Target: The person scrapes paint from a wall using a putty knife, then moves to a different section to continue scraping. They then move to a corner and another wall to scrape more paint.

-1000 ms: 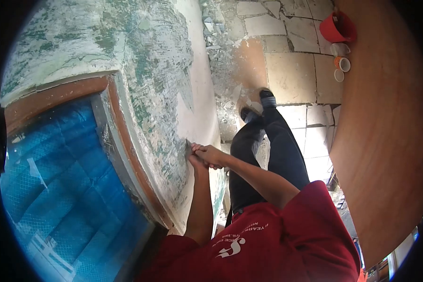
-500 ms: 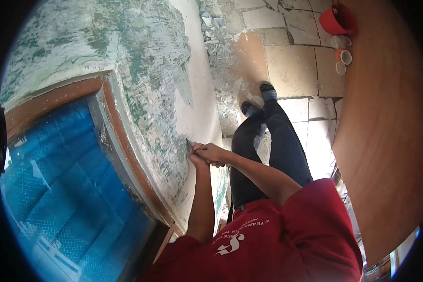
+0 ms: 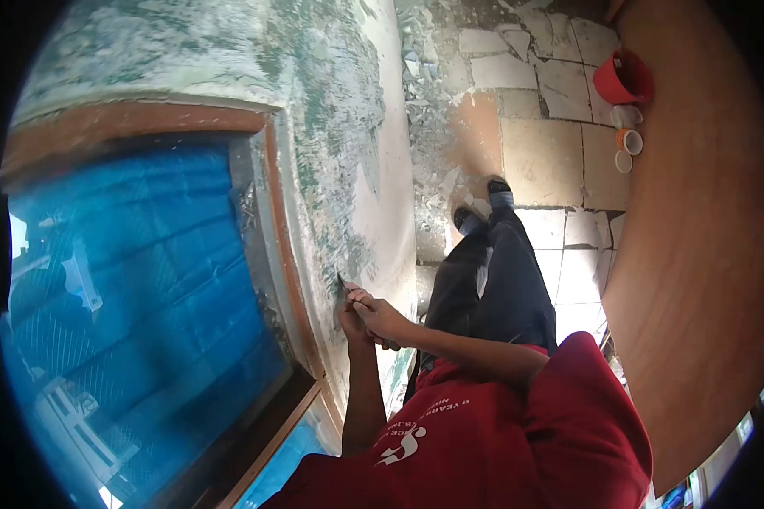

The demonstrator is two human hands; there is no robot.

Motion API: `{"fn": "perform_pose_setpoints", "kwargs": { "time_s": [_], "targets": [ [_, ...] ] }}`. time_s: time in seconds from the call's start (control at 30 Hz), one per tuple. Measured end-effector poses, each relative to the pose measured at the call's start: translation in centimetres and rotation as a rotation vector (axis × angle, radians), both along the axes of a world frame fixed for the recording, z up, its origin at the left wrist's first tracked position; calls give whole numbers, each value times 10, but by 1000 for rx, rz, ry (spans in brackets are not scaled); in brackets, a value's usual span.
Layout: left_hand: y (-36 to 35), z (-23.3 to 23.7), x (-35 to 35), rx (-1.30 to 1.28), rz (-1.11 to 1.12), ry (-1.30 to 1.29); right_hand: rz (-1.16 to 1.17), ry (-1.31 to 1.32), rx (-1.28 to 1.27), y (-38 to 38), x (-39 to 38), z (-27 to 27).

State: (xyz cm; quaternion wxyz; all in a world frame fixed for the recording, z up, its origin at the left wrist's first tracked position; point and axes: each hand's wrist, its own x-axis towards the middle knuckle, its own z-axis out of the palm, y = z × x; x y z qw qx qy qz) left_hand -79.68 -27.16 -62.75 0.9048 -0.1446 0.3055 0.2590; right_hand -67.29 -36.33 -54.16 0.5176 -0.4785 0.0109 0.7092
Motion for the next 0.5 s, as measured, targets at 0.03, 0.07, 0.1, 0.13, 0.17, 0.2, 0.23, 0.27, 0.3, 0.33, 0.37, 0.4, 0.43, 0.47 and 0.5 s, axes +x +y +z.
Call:
{"fn": "perform_pose_setpoints", "kwargs": {
  "time_s": [0.03,0.07,0.1,0.13,0.17,0.2,0.23,0.27,0.3,0.33,0.37,0.4,0.43,0.47,0.5],
  "targets": [
    [4,-2,5,163,-86,-106,-18,22,-8,5,-2,-8],
    [13,-23,2,115,-140,-122,-33,45,-17,10,-3,-17],
    [18,-30,13,85,-152,-80,-46,31,-44,19,0,-27],
    [23,-36,22,55,-168,-40,-66,20,-54,23,6,-30],
    [23,-38,26,123,-215,-36,-62,60,-28,22,10,-33],
    [19,-38,30,90,-158,-88,-58,97,-3,20,15,-36],
    [13,-36,30,54,-106,-136,-12,4,-5,12,22,-21],
    [9,-32,25,16,-60,-177,29,-82,-9,4,25,-3],
    [8,-29,18,72,-64,-112,125,-90,-19,3,22,-6],
    [6,-26,13,88,-33,-103,67,-17,12,4,20,-3],
    [12,-32,9,124,-109,-148,57,3,13,8,14,-14],
    [15,-36,9,161,-179,-192,51,24,15,11,14,-19],
    [12,-39,9,163,-157,-113,32,66,-14,10,17,-24],
    [11,-44,16,171,-136,-44,12,98,-39,10,24,-28],
    [11,-46,22,181,-119,22,5,108,4,9,29,-30]
  ]
}}
